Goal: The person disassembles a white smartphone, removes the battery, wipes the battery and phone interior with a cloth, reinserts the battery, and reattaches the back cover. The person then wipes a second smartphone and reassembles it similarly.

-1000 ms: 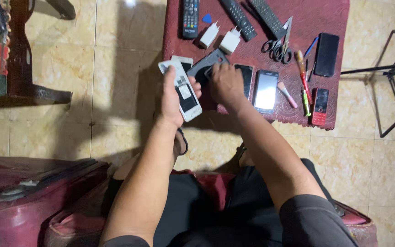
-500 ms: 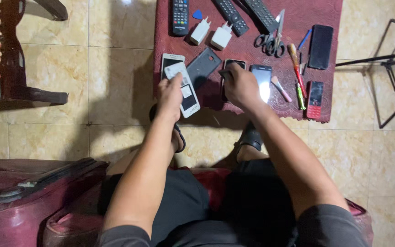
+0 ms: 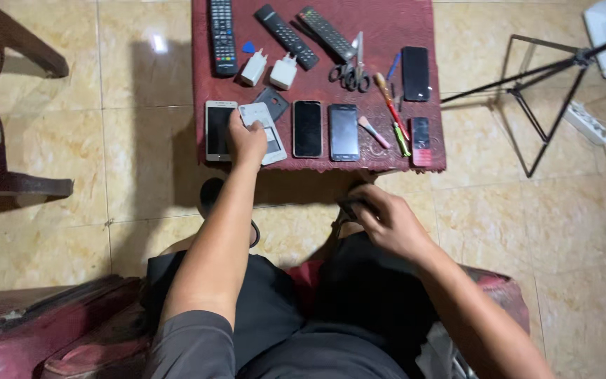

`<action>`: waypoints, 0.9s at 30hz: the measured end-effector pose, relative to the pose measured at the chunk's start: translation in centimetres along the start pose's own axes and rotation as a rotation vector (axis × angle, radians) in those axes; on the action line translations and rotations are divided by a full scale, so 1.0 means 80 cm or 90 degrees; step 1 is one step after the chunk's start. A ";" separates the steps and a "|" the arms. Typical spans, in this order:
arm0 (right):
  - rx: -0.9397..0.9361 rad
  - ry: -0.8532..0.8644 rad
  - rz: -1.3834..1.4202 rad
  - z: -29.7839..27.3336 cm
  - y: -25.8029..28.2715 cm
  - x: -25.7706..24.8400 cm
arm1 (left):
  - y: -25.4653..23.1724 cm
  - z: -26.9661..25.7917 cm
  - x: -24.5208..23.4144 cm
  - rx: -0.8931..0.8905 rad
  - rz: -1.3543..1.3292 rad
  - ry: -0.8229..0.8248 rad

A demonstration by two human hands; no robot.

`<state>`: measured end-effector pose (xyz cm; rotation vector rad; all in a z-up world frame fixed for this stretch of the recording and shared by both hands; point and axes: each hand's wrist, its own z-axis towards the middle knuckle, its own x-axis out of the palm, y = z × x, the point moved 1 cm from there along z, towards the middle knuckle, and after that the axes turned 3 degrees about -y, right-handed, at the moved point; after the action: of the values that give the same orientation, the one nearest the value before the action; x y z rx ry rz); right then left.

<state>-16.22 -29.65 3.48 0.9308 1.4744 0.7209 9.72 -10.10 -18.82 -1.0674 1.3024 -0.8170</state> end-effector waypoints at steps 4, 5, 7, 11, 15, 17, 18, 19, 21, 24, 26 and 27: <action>0.041 -0.081 0.039 -0.074 -0.015 -0.006 | -0.036 -0.031 -0.012 0.265 0.064 -0.113; 0.084 -0.120 0.067 -0.089 -0.020 -0.002 | -0.045 -0.054 -0.012 0.211 -0.021 -0.041; 0.169 -0.193 0.124 -0.112 -0.031 0.011 | -0.068 -0.123 -0.008 0.217 -0.169 0.149; 0.164 -0.270 0.333 -0.126 -0.044 0.047 | -0.101 -0.285 -0.013 -0.001 -0.443 0.769; 0.102 -0.272 0.191 -0.148 -0.038 0.054 | -0.106 -0.380 -0.025 0.079 -0.411 0.675; 0.065 -0.247 0.050 -0.167 -0.027 0.048 | -0.102 -0.389 -0.033 -0.040 -0.447 0.675; 0.026 -0.226 -0.060 -0.190 -0.018 0.035 | -0.100 -0.388 -0.039 -0.108 -0.460 0.696; -0.012 -0.206 -0.169 -0.209 -0.011 0.026 | -0.099 -0.385 -0.048 -0.175 -0.470 0.717; 0.013 -0.207 -0.322 -0.260 -0.004 0.011 | -0.095 -0.369 -0.071 -0.270 -0.459 0.650; -0.047 -0.202 -0.455 -0.333 -0.017 0.008 | -0.096 -0.344 -0.109 -0.336 -0.447 0.555; -0.016 -0.203 -0.545 -0.376 -0.040 0.028 | -0.107 -0.331 -0.120 -0.321 -0.455 0.533; 0.000 -0.232 -0.508 -0.394 -0.054 0.044 | -0.112 -0.330 -0.125 -0.303 -0.464 0.539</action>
<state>-47.98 -26.24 1.78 0.3728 1.3563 -0.0377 -16.70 -7.76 -5.68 -1.7210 1.8902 -1.6815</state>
